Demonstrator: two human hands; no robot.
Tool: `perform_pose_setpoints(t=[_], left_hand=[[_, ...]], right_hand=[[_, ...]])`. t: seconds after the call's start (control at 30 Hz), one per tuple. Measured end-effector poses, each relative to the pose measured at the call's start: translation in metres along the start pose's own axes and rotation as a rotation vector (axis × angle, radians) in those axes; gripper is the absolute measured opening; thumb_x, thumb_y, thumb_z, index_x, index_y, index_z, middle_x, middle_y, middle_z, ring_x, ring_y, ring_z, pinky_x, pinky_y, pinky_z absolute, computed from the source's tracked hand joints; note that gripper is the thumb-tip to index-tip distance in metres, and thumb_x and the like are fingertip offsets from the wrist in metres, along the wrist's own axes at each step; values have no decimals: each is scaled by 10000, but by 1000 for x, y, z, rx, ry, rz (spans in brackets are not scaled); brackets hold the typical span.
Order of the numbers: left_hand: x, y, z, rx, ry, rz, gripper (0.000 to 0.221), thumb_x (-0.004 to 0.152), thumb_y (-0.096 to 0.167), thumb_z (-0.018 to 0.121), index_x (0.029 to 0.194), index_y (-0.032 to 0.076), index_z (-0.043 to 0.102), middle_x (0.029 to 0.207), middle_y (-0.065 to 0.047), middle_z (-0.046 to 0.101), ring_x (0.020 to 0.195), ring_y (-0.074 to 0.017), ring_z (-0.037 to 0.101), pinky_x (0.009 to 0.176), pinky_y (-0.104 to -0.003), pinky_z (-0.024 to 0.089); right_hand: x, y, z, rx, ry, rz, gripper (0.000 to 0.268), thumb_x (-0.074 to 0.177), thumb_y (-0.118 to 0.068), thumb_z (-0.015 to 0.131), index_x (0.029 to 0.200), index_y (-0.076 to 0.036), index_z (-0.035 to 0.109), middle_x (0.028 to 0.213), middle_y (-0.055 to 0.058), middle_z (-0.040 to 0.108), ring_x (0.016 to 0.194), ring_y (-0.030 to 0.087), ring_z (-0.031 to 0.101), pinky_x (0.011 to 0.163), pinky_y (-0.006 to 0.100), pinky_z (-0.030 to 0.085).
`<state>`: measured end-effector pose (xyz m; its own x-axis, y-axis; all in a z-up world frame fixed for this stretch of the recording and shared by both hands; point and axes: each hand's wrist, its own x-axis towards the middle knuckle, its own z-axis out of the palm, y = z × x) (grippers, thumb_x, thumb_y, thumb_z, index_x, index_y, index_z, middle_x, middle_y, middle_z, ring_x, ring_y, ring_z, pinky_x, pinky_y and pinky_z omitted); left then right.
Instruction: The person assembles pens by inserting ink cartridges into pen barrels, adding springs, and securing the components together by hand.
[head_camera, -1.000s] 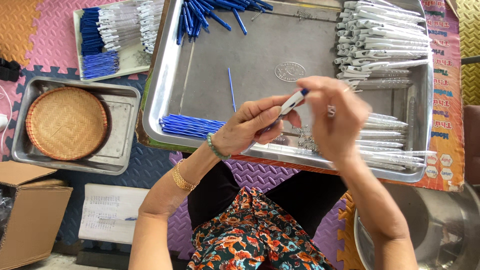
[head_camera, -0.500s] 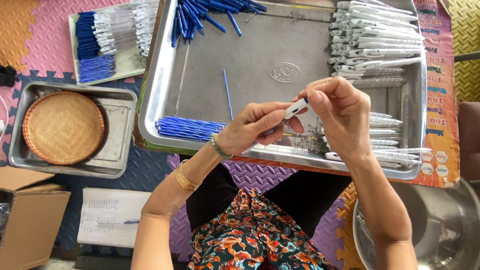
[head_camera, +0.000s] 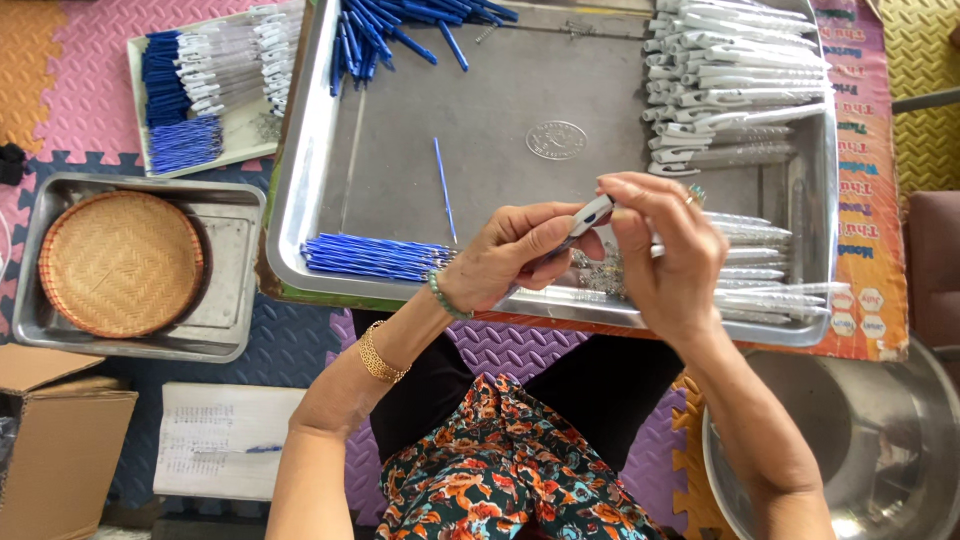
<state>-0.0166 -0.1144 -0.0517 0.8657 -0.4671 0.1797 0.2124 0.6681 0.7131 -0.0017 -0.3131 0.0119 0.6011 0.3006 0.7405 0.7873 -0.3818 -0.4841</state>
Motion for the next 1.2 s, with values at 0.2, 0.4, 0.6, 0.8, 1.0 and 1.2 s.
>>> perform_pose_setpoints(t=[0.2, 0.4, 0.6, 0.8, 1.0, 1.2], left_hand=[[4, -16, 8, 8, -58, -27, 399, 1249, 265, 518, 1505, -8, 658, 1146, -212, 809, 629, -24, 507, 494, -117, 287], [-1, -18, 10, 54, -71, -47, 383, 1234, 238, 537, 1487, -18, 667, 1106, -202, 801, 650, -35, 507, 514, -127, 303], [-5, -26, 6, 91, -64, -89, 378, 1224, 198, 547, 1519, -17, 643, 1025, -166, 761, 652, -60, 493, 516, -160, 315], [-7, -28, 8, 110, -48, -119, 378, 1225, 211, 547, 1503, -20, 655, 970, -142, 724, 666, -57, 494, 524, -161, 328], [-2, 0, 32, 265, -62, -77, 393, 1223, 278, 493, 1136, -15, 739, 651, -34, 536, 548, -41, 351, 467, -172, 268], [0, -16, 31, 498, -120, -121, 419, 1173, 392, 530, 1373, 60, 691, 982, -12, 728, 895, -54, 602, 732, -188, 443]], right_hand=[[-5, -5, -25, 4, 1, 92, 292, 1217, -173, 586, 1219, 42, 782, 1137, 189, 802, 1045, 389, 780, 939, 477, 591], [-22, 3, -25, 81, 13, 226, 177, 1171, -98, 687, 1222, 41, 784, 1117, 193, 803, 1045, 334, 778, 935, 458, 598], [-15, -10, -24, 331, -33, 537, 175, 1127, -157, 739, 1172, 1, 800, 1043, 124, 817, 1017, 115, 695, 945, 340, 602], [-17, -15, -20, 314, 5, 474, 334, 1117, -199, 742, 1330, 56, 704, 1106, 229, 796, 1035, 254, 770, 972, 417, 613], [-23, -10, -19, 358, 16, 462, 439, 1153, -273, 670, 1409, 80, 624, 1131, 246, 778, 1023, 264, 761, 954, 397, 596], [-55, -8, -51, 204, -47, 614, 231, 1182, -243, 607, 1179, -81, 772, 1087, 102, 819, 1008, 204, 770, 991, 399, 619]])
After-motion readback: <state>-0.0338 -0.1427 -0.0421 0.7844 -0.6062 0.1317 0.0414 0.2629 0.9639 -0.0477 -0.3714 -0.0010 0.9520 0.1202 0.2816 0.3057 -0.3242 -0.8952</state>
